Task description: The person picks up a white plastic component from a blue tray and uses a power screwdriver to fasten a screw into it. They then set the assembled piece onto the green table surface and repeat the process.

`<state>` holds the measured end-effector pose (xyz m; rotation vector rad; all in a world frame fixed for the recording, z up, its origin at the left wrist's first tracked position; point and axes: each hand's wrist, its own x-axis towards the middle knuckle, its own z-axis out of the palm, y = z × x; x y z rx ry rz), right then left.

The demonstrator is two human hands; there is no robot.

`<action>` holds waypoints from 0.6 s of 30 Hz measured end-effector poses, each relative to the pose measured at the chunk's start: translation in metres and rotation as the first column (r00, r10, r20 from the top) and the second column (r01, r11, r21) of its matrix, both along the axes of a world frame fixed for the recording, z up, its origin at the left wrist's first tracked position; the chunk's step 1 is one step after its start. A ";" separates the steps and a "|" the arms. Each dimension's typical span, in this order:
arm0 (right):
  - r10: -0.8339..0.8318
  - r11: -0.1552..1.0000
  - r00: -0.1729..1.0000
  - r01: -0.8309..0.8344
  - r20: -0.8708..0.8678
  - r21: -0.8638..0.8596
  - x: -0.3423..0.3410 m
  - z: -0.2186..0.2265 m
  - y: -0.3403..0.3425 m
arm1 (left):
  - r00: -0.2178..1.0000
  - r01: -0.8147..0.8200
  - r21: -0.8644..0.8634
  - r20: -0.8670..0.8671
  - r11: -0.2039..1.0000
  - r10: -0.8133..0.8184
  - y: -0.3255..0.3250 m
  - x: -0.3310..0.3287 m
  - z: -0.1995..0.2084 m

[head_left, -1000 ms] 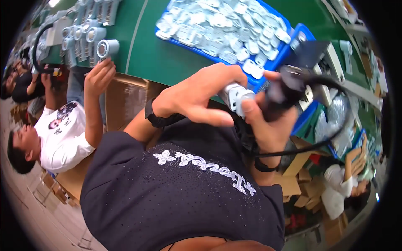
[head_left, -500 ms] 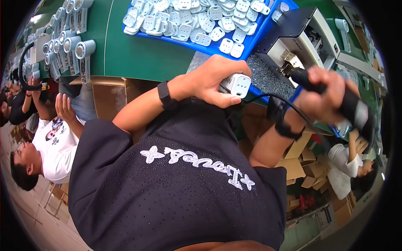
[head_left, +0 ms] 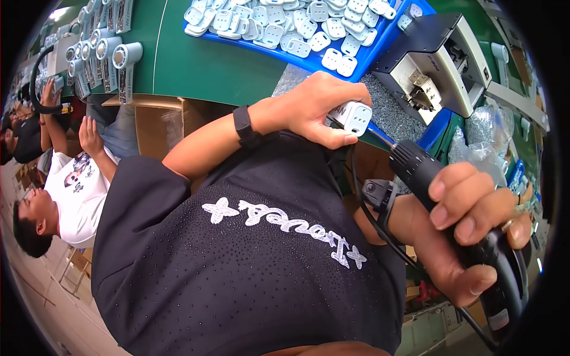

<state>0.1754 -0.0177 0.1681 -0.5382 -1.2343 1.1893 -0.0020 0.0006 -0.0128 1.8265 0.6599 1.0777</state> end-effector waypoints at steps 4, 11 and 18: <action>0.020 1.000 1.000 -0.019 -0.011 0.015 -0.010 -0.020 0.007 | 1.000 0.014 -0.021 -0.002 1.000 -0.014 -0.001 -0.002 0.002; 0.078 0.996 0.997 -0.076 -0.025 0.053 -0.010 -0.027 0.009 | 1.000 0.003 -0.018 0.012 1.000 -0.003 0.000 -0.001 0.001; -0.063 0.995 0.998 0.063 0.000 0.077 -0.010 -0.029 0.000 | 1.000 -0.014 0.002 0.013 1.000 0.014 -0.001 0.002 -0.001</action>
